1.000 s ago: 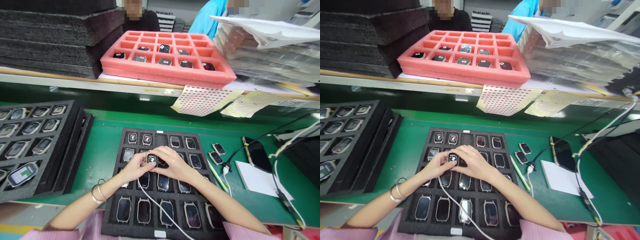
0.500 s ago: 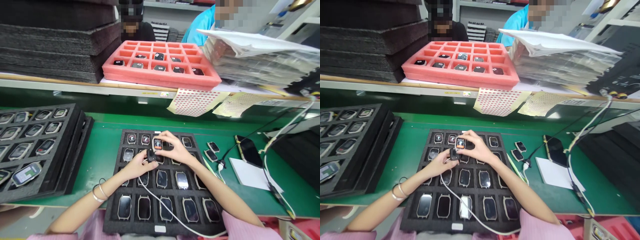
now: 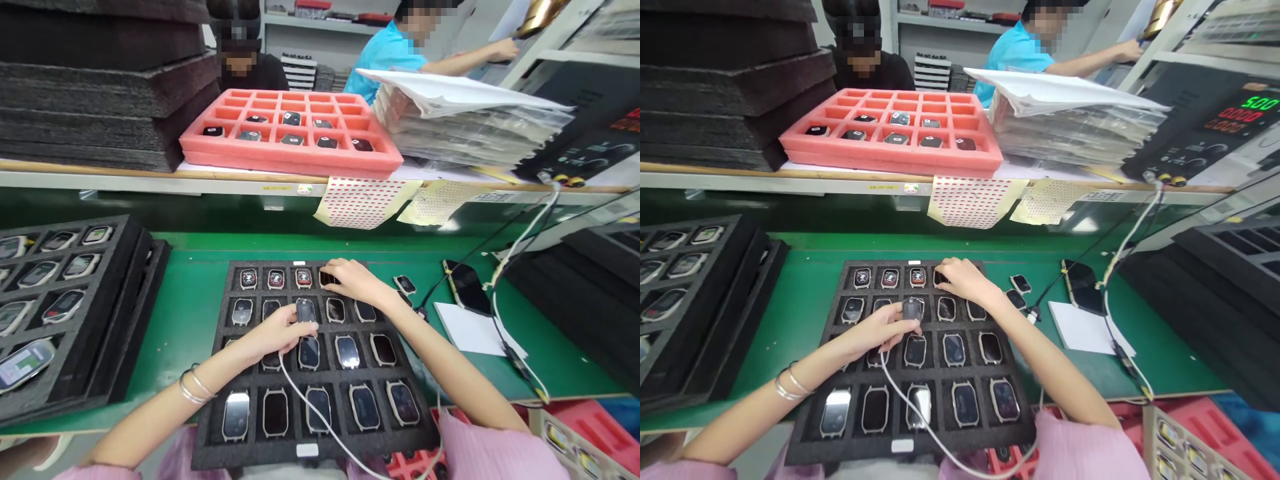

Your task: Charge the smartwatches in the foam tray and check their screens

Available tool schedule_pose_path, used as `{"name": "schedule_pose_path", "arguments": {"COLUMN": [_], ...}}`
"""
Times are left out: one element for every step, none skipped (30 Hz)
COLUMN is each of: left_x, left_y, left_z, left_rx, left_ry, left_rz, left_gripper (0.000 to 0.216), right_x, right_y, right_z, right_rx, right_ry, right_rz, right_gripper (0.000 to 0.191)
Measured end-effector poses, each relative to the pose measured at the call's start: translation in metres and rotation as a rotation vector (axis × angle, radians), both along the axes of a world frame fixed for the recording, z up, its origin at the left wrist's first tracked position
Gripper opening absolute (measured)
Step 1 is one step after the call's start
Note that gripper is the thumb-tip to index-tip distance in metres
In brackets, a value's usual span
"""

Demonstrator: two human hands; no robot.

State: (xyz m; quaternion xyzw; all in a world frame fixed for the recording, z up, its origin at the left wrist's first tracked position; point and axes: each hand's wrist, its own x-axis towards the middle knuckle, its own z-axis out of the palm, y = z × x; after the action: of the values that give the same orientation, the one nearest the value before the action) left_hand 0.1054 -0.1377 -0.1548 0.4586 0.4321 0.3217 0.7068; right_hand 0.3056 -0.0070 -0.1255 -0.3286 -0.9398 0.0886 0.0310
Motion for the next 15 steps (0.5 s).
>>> {"name": "schedule_pose_path", "arguments": {"left_x": [0.004, 0.008, 0.011, 0.013, 0.014, 0.013, 0.012, 0.011, 0.009, 0.008, 0.008, 0.008, 0.008, 0.009, 0.010], "left_y": [0.002, 0.003, 0.003, 0.001, -0.001, -0.003, -0.005, -0.007, -0.009, -0.010, -0.011, -0.011, -0.012, -0.012, -0.012], "left_z": [-0.001, -0.002, -0.003, -0.005, -0.007, -0.009, -0.012, -0.014, -0.017, -0.018, -0.019, -0.018, -0.017, -0.014, -0.012], "left_rx": [-0.001, -0.001, 0.003, 0.009, 0.015, 0.022, 0.026, 0.014, 0.001, -0.008, -0.014, -0.012, -0.006, 0.004, 0.016], "left_ry": [0.000, 0.001, 0.000, -0.001, -0.005, -0.012, -0.014, -0.009, -0.006, -0.005, -0.006, -0.010, -0.016, -0.021, -0.027], "left_rz": [-0.002, -0.006, -0.015, -0.025, -0.039, -0.057, -0.064, -0.052, -0.042, -0.035, -0.033, -0.040, -0.050, -0.060, -0.066], "left_gripper": [0.035, 0.037, 0.039, 0.041, 0.044, 0.045, 0.045, 0.047, 0.048, 0.049, 0.049, 0.050, 0.050, 0.049, 0.047], "right_x": [-0.001, -0.002, -0.001, 0.000, 0.003, 0.006, 0.010, 0.012, 0.014, 0.014, 0.013, 0.011, 0.008, 0.005, 0.003], "right_y": [0.000, 0.000, -0.002, -0.004, -0.007, -0.011, -0.017, -0.025, -0.034, -0.044, -0.055, -0.064, -0.073, -0.080, -0.085], "right_z": [-0.002, -0.003, -0.003, -0.002, 0.000, 0.003, 0.006, 0.009, 0.011, 0.013, 0.013, 0.012, 0.011, 0.008, 0.005], "right_rx": [-0.001, 0.000, 0.000, 0.001, 0.003, 0.009, 0.016, 0.024, 0.025, 0.018, 0.003, -0.012, -0.022, -0.029, -0.032], "right_ry": [0.002, 0.009, 0.018, 0.031, 0.050, 0.074, 0.104, 0.135, 0.164, 0.189, 0.211, 0.227, 0.236, 0.242, 0.249], "right_rz": [-0.010, -0.023, -0.039, -0.058, -0.077, -0.096, -0.113, -0.124, -0.119, -0.097, -0.062, -0.020, 0.024, 0.063, 0.096], "right_gripper": [0.022, 0.021, 0.021, 0.021, 0.023, 0.028, 0.032, 0.036, 0.039, 0.041, 0.043, 0.044, 0.045, 0.045, 0.044]}}
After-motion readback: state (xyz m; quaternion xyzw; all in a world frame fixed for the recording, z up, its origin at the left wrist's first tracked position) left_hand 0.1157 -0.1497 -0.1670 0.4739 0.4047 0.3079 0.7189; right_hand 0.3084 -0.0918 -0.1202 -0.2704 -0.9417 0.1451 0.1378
